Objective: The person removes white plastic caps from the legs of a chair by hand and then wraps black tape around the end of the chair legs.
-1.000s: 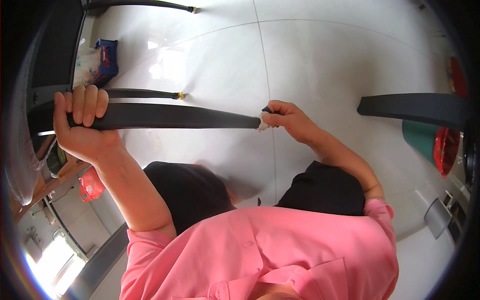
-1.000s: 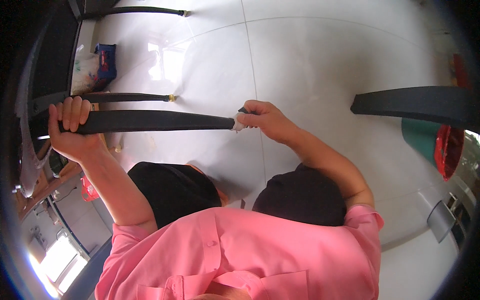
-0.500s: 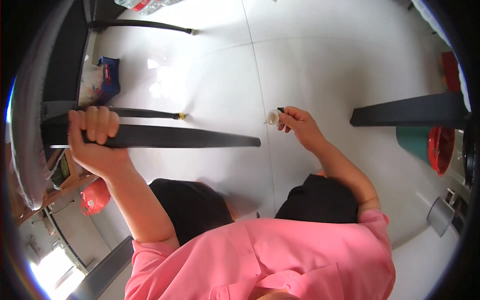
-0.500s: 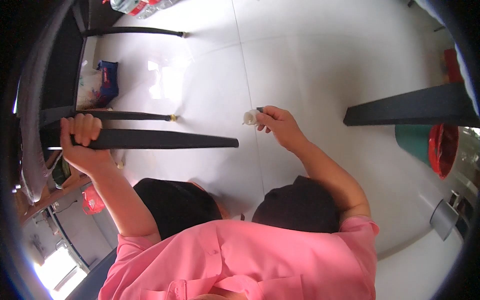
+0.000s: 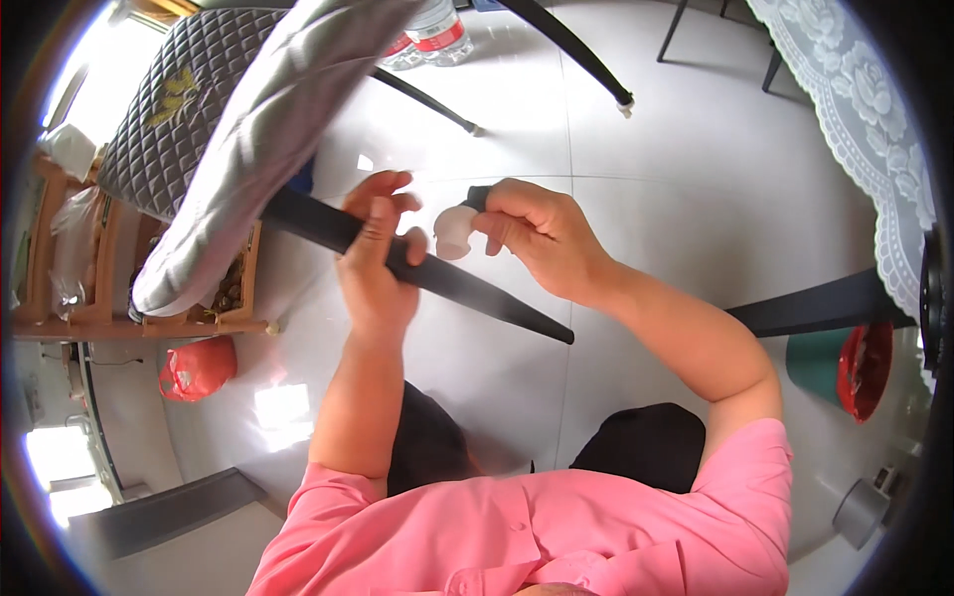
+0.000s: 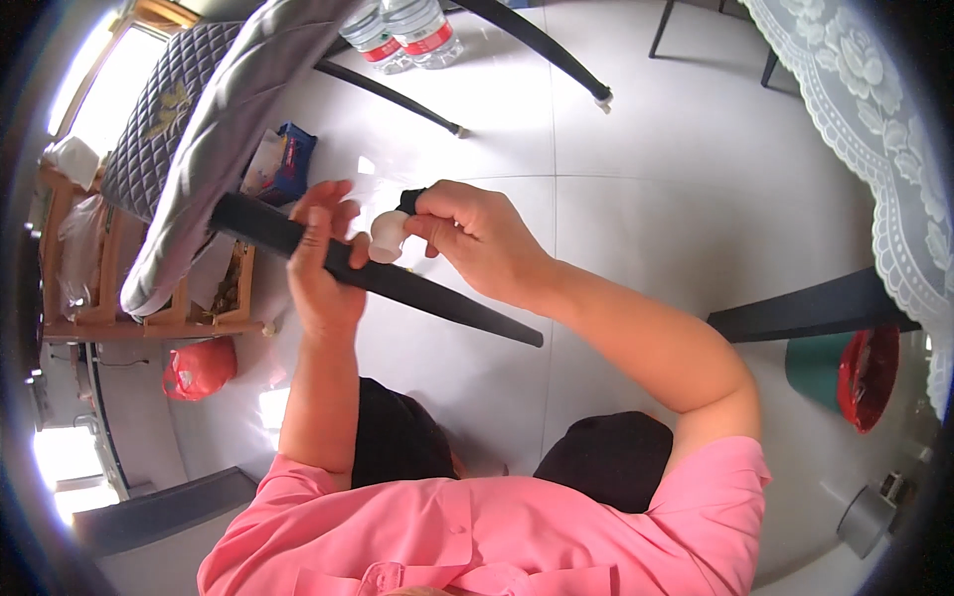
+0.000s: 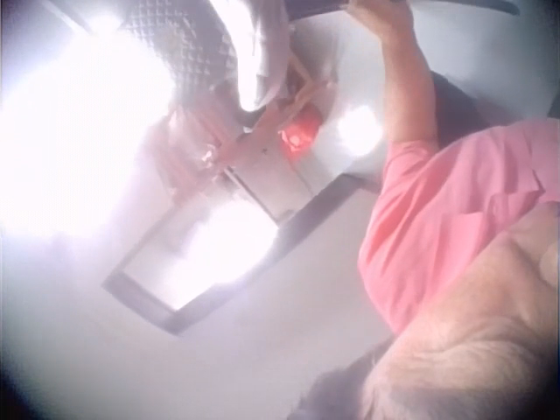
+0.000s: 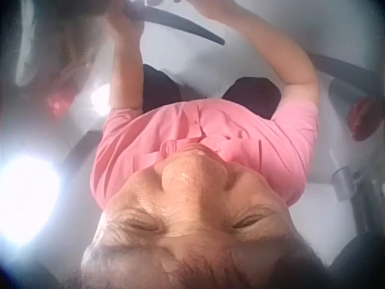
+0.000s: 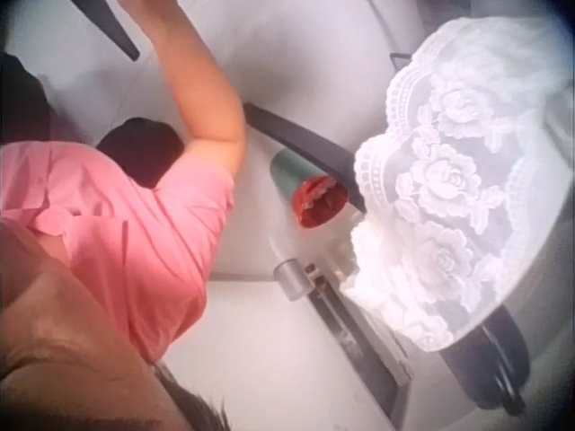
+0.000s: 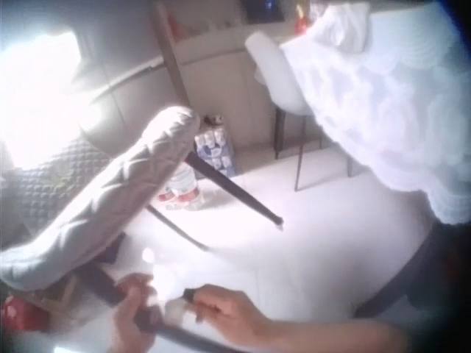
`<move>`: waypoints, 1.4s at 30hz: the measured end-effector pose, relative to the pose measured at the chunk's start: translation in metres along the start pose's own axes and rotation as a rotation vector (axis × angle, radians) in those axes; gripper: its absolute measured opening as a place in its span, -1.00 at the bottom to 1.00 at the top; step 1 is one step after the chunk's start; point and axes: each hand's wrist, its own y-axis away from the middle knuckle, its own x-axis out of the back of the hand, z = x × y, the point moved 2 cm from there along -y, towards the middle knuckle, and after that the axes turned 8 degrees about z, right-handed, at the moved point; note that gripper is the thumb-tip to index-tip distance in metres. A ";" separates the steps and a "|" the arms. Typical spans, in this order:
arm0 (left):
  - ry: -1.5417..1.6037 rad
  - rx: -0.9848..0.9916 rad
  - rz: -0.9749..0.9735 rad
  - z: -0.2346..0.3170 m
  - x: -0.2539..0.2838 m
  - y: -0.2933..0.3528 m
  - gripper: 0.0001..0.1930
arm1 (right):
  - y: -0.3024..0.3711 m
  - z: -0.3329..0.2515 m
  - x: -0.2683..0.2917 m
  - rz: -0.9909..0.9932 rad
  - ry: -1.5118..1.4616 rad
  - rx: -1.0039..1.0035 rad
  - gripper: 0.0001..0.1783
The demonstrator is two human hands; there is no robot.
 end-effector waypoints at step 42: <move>-0.020 0.187 -0.274 -0.035 -0.024 0.026 -0.85 | 0.015 -0.003 0.017 0.216 0.245 -0.012 -0.80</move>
